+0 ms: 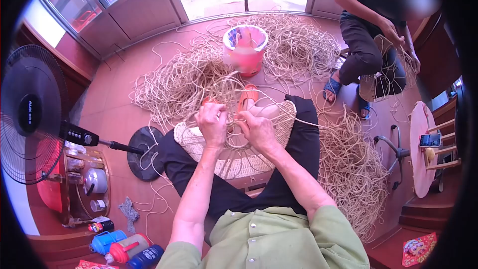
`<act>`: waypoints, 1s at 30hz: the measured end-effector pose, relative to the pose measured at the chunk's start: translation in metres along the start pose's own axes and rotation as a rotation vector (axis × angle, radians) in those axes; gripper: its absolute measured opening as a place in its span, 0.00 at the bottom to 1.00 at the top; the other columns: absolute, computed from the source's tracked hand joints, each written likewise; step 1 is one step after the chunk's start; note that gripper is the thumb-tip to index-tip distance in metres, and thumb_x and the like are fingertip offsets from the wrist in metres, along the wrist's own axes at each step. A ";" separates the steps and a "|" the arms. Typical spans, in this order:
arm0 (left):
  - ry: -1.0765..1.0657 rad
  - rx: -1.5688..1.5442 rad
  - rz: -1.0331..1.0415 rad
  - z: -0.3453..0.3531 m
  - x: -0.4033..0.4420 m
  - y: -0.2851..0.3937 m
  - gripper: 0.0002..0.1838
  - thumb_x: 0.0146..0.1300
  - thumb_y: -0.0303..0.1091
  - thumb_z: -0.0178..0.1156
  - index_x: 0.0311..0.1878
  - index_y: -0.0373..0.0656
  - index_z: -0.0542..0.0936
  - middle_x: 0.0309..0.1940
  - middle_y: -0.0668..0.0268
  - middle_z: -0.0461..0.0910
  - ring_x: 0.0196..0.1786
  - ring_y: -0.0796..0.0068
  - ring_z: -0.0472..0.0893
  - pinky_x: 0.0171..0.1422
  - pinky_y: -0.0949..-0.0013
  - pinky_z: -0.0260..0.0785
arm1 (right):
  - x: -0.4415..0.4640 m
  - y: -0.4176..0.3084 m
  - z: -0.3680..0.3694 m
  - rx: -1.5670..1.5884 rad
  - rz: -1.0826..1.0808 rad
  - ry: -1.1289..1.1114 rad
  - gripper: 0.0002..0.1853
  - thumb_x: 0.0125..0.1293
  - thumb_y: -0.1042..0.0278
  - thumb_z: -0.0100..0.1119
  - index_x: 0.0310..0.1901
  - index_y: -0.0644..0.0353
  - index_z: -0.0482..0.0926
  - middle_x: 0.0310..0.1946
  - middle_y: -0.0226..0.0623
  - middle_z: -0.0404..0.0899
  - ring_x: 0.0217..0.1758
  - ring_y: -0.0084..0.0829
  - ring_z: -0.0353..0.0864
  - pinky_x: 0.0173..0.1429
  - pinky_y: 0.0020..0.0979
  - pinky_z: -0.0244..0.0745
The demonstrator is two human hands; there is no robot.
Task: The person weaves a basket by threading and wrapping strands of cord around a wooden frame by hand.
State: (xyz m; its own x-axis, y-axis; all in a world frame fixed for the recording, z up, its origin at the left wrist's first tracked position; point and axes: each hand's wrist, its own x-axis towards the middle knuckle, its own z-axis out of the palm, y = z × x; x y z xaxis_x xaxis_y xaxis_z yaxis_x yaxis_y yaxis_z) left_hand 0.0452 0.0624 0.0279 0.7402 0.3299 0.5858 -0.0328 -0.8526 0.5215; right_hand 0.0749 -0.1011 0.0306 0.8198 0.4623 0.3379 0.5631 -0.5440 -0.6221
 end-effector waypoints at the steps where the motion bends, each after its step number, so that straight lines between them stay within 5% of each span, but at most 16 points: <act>1: 0.000 -0.005 0.011 0.003 0.001 0.001 0.04 0.55 0.31 0.71 0.35 0.49 0.88 0.37 0.70 0.79 0.47 0.66 0.79 0.56 0.59 0.64 | -0.003 -0.001 -0.003 0.008 -0.012 0.038 0.11 0.70 0.62 0.66 0.50 0.52 0.81 0.21 0.41 0.83 0.27 0.49 0.87 0.34 0.48 0.80; 4: -0.093 0.089 0.025 0.009 -0.002 0.011 0.03 0.56 0.30 0.69 0.34 0.46 0.87 0.40 0.65 0.79 0.50 0.62 0.77 0.55 0.56 0.65 | 0.013 -0.003 -0.005 0.051 -0.174 0.190 0.12 0.72 0.64 0.61 0.54 0.56 0.78 0.21 0.45 0.83 0.28 0.51 0.87 0.34 0.51 0.79; 8: -0.173 0.159 0.101 0.011 -0.014 0.002 0.04 0.59 0.28 0.66 0.36 0.42 0.87 0.42 0.61 0.79 0.51 0.56 0.76 0.54 0.54 0.66 | 0.046 -0.016 -0.001 -0.187 -0.065 -0.108 0.13 0.72 0.65 0.53 0.49 0.66 0.78 0.25 0.50 0.85 0.32 0.52 0.88 0.37 0.51 0.79; 12: -0.257 0.077 0.109 0.000 -0.010 -0.001 0.06 0.60 0.29 0.65 0.40 0.40 0.86 0.47 0.59 0.81 0.52 0.51 0.77 0.58 0.52 0.70 | 0.065 -0.009 -0.005 0.194 0.046 -0.273 0.10 0.73 0.64 0.57 0.44 0.63 0.79 0.21 0.48 0.83 0.22 0.44 0.86 0.32 0.44 0.81; 15: -0.333 0.002 0.190 -0.015 -0.002 -0.006 0.10 0.61 0.28 0.66 0.45 0.39 0.86 0.52 0.53 0.82 0.55 0.47 0.79 0.59 0.51 0.75 | 0.060 -0.007 -0.009 0.190 0.040 -0.243 0.11 0.73 0.63 0.58 0.42 0.63 0.79 0.20 0.45 0.83 0.22 0.41 0.86 0.32 0.42 0.81; 16: -0.333 -0.020 0.234 -0.018 -0.004 -0.007 0.10 0.61 0.28 0.67 0.46 0.40 0.86 0.53 0.51 0.81 0.54 0.47 0.80 0.58 0.51 0.76 | 0.049 -0.010 -0.005 0.095 -0.036 -0.071 0.09 0.70 0.63 0.61 0.41 0.61 0.81 0.24 0.49 0.84 0.29 0.51 0.87 0.36 0.48 0.80; 19: -0.256 -0.145 0.300 -0.032 -0.014 -0.006 0.13 0.61 0.27 0.68 0.50 0.41 0.86 0.59 0.47 0.80 0.51 0.47 0.85 0.54 0.52 0.79 | 0.018 -0.012 -0.004 0.183 -0.046 0.080 0.06 0.69 0.67 0.63 0.42 0.60 0.82 0.25 0.53 0.83 0.27 0.52 0.86 0.32 0.46 0.79; 20: -0.193 -0.187 0.300 -0.038 -0.018 -0.009 0.14 0.60 0.26 0.69 0.50 0.40 0.86 0.60 0.47 0.80 0.51 0.48 0.86 0.54 0.52 0.80 | 0.006 -0.006 0.002 0.221 -0.087 0.143 0.06 0.72 0.67 0.63 0.43 0.60 0.83 0.26 0.48 0.85 0.26 0.45 0.88 0.29 0.39 0.79; 23: -0.004 -0.041 0.371 -0.062 -0.019 -0.014 0.16 0.60 0.17 0.66 0.51 0.39 0.87 0.57 0.53 0.84 0.52 0.56 0.87 0.55 0.58 0.81 | -0.020 0.002 0.007 1.272 0.590 0.049 0.07 0.76 0.66 0.62 0.45 0.60 0.84 0.27 0.34 0.86 0.27 0.31 0.89 0.29 0.31 0.78; 27: -0.018 -0.087 0.358 -0.070 -0.016 0.013 0.14 0.60 0.19 0.68 0.49 0.40 0.87 0.48 0.57 0.87 0.51 0.56 0.85 0.58 0.57 0.77 | -0.030 -0.004 -0.010 1.752 0.448 -0.031 0.11 0.78 0.65 0.58 0.54 0.61 0.80 0.36 0.28 0.82 0.35 0.22 0.83 0.37 0.23 0.75; 30: -0.037 -0.163 0.261 -0.043 -0.019 0.028 0.13 0.59 0.21 0.69 0.48 0.40 0.87 0.45 0.59 0.87 0.50 0.58 0.85 0.58 0.58 0.76 | -0.032 -0.003 -0.018 1.595 0.443 -0.171 0.11 0.76 0.64 0.61 0.53 0.60 0.77 0.36 0.27 0.79 0.35 0.20 0.79 0.39 0.20 0.72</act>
State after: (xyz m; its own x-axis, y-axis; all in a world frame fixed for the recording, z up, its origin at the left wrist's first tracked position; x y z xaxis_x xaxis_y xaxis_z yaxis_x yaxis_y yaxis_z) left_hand 0.0008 0.0494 0.0582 0.7168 0.0910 0.6913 -0.3297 -0.8294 0.4510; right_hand 0.0490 -0.1268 0.0340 0.7960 0.6025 -0.0590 -0.4474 0.5198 -0.7277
